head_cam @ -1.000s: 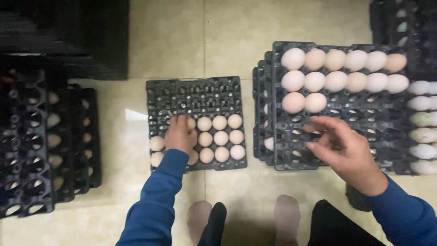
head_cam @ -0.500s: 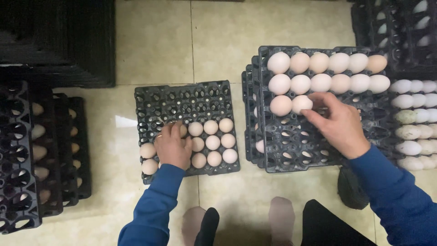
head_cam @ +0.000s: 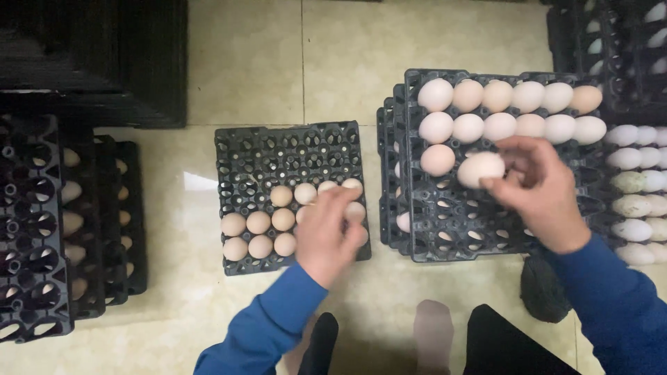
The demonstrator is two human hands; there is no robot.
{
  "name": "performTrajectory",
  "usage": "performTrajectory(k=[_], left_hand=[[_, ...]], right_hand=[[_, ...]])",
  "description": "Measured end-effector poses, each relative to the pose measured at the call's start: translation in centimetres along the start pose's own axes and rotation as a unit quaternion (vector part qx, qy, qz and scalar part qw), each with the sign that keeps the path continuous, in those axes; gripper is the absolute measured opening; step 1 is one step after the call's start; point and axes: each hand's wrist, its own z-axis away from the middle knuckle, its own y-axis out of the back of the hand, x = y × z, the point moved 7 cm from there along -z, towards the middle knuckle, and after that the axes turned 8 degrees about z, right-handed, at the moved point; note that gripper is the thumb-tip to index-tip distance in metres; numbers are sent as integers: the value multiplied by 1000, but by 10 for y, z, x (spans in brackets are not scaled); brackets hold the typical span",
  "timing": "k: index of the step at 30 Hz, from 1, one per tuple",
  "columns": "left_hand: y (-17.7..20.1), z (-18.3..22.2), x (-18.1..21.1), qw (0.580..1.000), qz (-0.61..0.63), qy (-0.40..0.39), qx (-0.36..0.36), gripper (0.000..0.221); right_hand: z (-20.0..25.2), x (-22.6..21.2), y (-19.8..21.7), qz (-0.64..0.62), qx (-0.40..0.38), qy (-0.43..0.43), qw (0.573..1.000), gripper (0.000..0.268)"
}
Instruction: A person is seen transferring eggs from various trays into a single tray to organize them into rows.
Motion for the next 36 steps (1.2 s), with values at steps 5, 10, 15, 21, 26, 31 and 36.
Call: performTrajectory(k=[5, 10, 15, 21, 26, 31, 36], left_hand=[[-29, -9, 79, 983, 44, 17, -178, 64], [-42, 13, 82, 978, 67, -35, -195, 59], [-28, 22, 74, 981, 88, -1, -176, 54], [20, 38, -52, 985, 49, 167, -15, 51], [77, 39, -159, 965, -60, 230, 113, 49], [69, 39, -237, 934, -210, 281, 63, 53], [58, 40, -248, 941, -240, 232, 61, 52]], right_hand=[[35, -35, -31, -17, -97, 40, 994, 80], [68, -42, -70, 146, -220, -17, 964, 90], [78, -33, -90, 154, -206, 45, 965, 89], [72, -35, -77, 94, -199, 33, 975, 82], [70, -31, -71, 81, -178, 85, 977, 77], [65, -29, -63, 97, -172, 10, 980, 65], [57, -22, -53, 84, -151, 21, 985, 56]])
